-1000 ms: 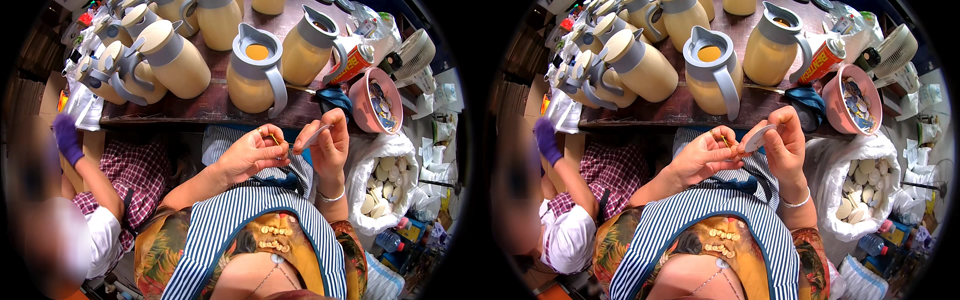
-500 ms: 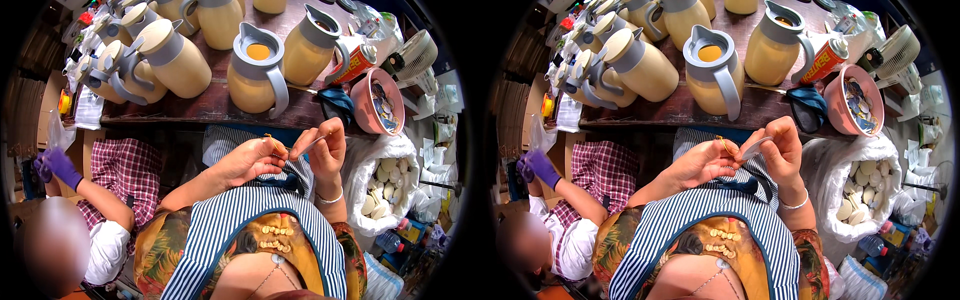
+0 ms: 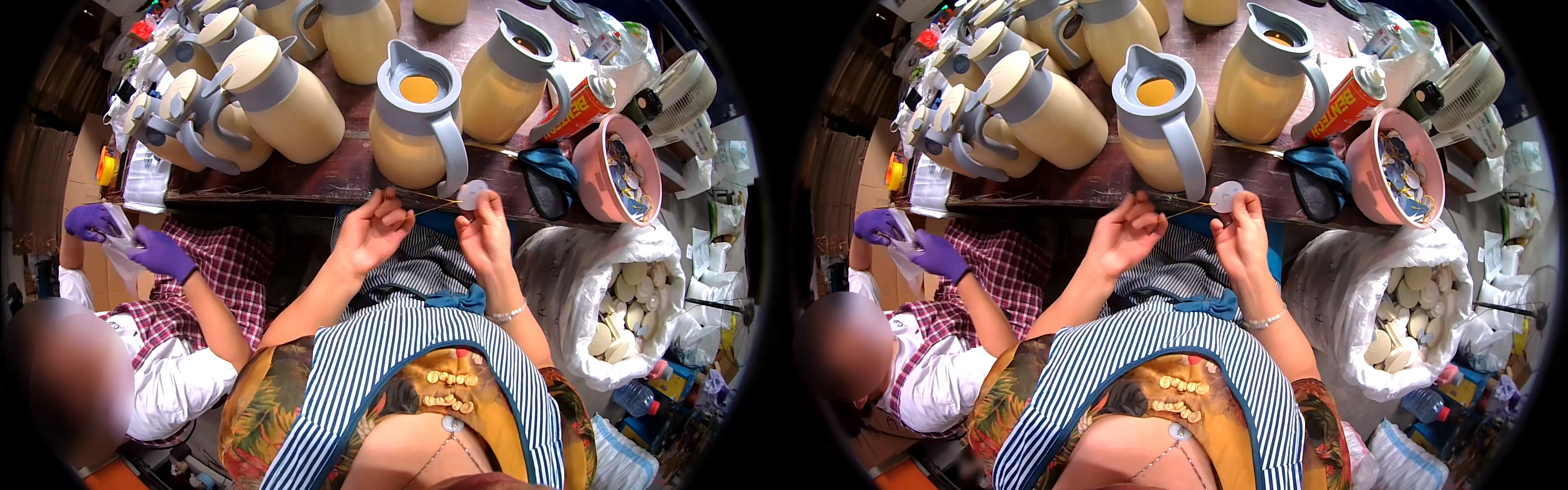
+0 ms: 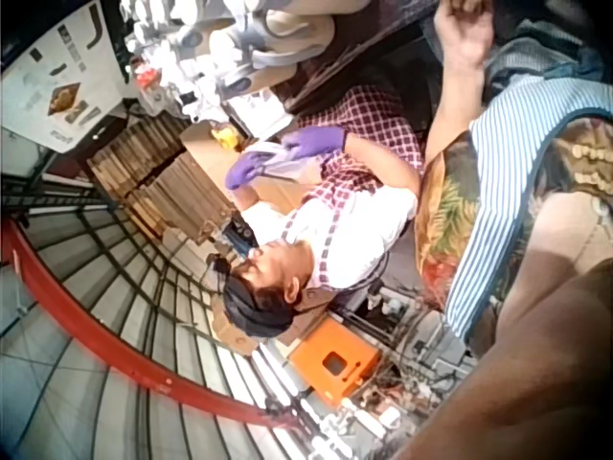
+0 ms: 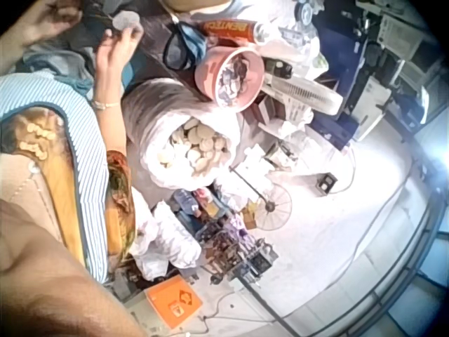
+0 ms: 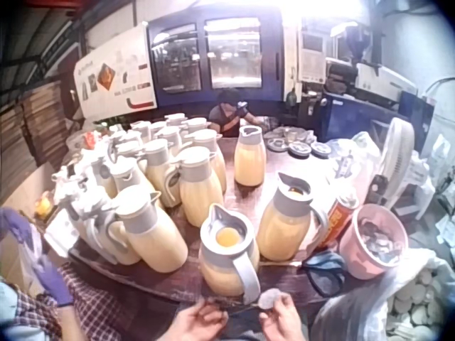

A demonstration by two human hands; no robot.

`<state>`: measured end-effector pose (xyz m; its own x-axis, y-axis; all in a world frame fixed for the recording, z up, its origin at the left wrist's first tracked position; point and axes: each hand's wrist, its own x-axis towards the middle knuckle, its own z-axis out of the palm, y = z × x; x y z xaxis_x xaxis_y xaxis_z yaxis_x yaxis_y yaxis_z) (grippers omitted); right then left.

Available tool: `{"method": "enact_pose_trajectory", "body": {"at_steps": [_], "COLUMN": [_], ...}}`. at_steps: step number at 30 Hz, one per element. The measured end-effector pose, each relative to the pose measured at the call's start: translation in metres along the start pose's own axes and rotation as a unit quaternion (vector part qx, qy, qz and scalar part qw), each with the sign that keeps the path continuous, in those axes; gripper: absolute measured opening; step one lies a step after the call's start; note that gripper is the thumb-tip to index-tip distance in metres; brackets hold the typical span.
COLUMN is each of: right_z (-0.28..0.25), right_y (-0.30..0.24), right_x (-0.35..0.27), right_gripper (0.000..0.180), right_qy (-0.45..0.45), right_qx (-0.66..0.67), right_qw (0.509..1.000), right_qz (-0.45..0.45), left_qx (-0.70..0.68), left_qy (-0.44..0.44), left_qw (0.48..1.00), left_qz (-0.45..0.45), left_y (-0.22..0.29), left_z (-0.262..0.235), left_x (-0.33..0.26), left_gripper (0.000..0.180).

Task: The person wipes the surfaces of several thermal jugs with a cloth and assembles the lid assemblies by hand-inserting plastic components.

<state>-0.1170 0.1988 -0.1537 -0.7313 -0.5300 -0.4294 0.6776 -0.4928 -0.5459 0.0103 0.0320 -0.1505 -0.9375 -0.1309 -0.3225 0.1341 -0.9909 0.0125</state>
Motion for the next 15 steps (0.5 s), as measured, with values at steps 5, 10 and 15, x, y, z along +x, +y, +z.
{"method": "enact_pose_trajectory", "body": {"at_steps": [5, 10, 15], "right_z": [-0.001, 0.086, 0.122], "right_y": [0.015, -0.04, -0.107], "right_x": [0.032, 0.029, 0.034], "right_gripper": [0.009, 0.011, 0.022], "right_qy": [0.068, -0.199, -0.402], "right_qx": [-0.038, -0.031, -0.424], "right_qw": [0.997, 0.936, 0.671], "right_qz": [-0.01, -0.288, -0.456], "left_qx": [-0.047, 0.27, 0.569], "left_qy": [0.035, -0.166, -0.184], "left_qw": [0.996, 0.877, 0.7], "left_qz": [0.071, 0.361, 0.39], "left_y": [-0.012, -0.008, -0.004], "left_z": [0.004, 0.099, 0.135], "left_x": [0.015, 0.017, 0.025], "left_gripper": [0.016, 0.027, 0.047]}}
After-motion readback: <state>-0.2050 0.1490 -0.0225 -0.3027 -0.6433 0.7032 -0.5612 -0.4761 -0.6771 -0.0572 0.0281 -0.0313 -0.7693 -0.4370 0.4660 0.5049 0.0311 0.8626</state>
